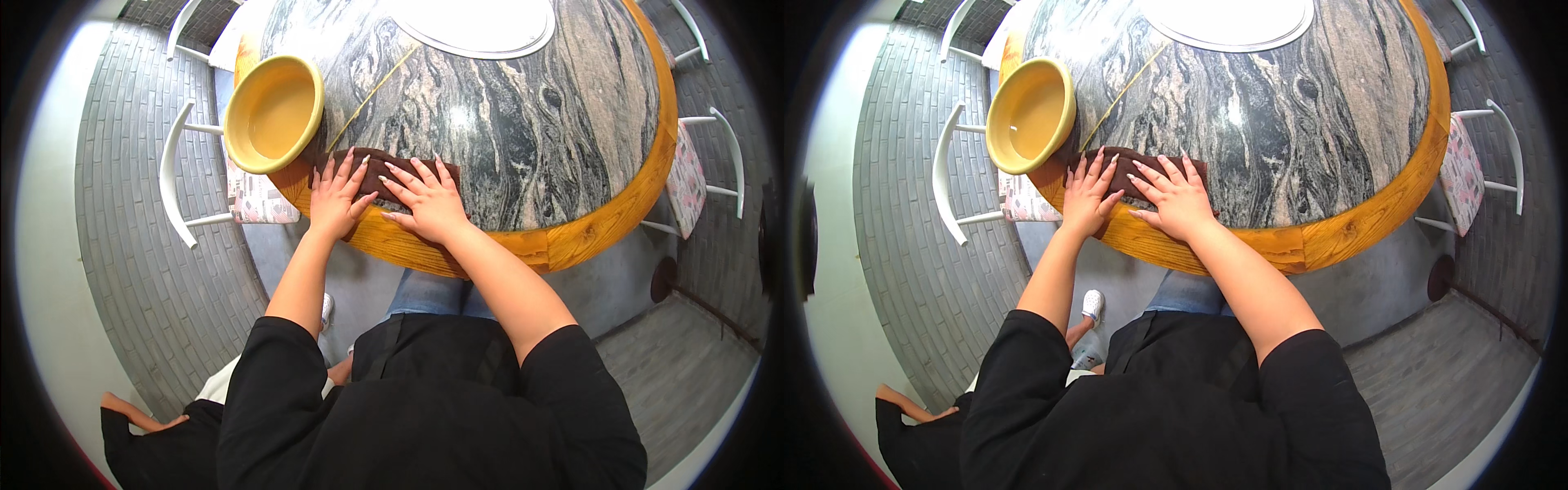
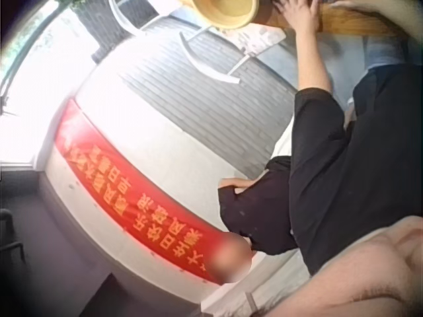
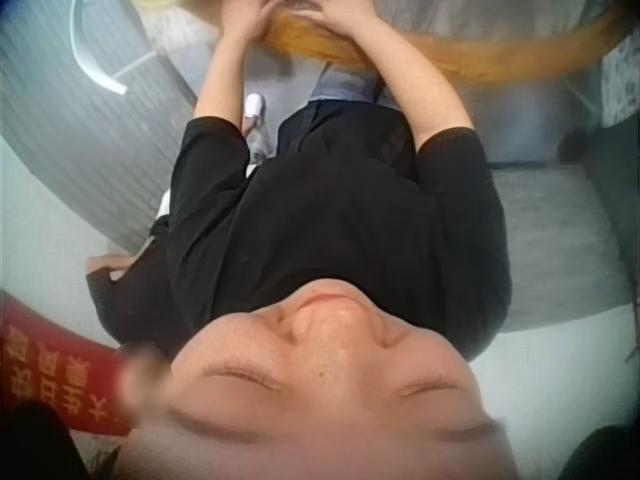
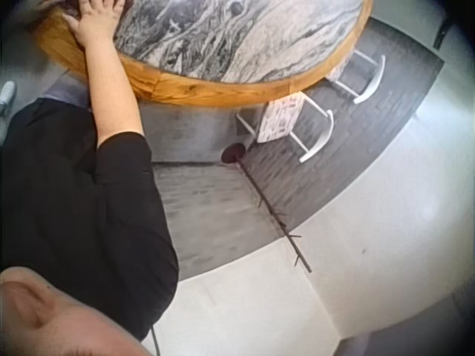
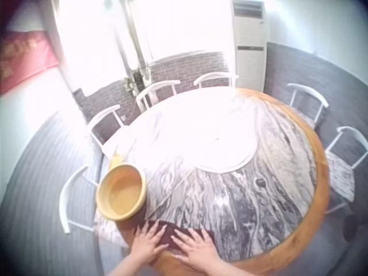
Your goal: The person wrings a cloth in a basin of water, folds it, and wipes down a dining table and its central turntable with the cloth.
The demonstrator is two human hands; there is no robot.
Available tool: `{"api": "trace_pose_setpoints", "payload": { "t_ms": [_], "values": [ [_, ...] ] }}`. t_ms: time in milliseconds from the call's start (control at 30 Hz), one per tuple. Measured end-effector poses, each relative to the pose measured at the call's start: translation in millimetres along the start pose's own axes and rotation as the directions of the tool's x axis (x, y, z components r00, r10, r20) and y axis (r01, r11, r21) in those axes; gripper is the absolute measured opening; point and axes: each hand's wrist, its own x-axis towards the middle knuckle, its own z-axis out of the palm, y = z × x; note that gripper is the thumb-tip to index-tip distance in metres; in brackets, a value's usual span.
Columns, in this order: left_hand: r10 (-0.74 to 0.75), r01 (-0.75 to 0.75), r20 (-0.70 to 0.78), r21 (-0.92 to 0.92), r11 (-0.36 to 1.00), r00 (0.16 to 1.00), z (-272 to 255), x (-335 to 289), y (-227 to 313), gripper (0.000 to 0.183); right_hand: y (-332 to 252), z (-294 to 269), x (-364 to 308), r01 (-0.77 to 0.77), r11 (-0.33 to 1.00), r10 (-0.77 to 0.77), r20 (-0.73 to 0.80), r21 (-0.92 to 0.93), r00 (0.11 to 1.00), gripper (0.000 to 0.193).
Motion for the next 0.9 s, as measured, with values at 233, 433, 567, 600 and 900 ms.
{"api": "trace_pose_setpoints", "payload": {
  "t_ms": [233, 433, 567, 600, 900],
  "values": [
    [-0.207, 0.205, -0.048, -0.047, 0.978, 0.977, 2, -43, 68, 0.071, 15, -6, -36, 0.123, 0.992, -0.124, 0.011, 0.028, 0.992, 0.071],
    [-0.374, 0.373, -0.039, -0.028, 0.928, 0.927, 18, -78, 170, 0.083, 69, -32, -86, 0.273, 0.958, -0.283, 0.123, 0.088, 0.951, 0.067],
    [-0.432, 0.43, -0.03, -0.041, 0.902, 0.902, 24, -82, 240, 0.09, 108, -50, -124, 0.336, 0.938, -0.345, 0.125, 0.082, 0.93, 0.063],
    [-0.442, 0.441, -0.031, -0.043, 0.897, 0.897, 25, -81, 255, 0.09, 118, -55, -133, 0.346, 0.935, -0.354, 0.13, 0.083, 0.926, 0.063],
    [-0.418, 0.419, 0.037, -0.106, 0.902, 0.908, 20, -56, 385, 0.109, 208, -99, -211, 0.38, 0.923, -0.385, 0.161, 0.063, 0.909, 0.068]
  ]
}}
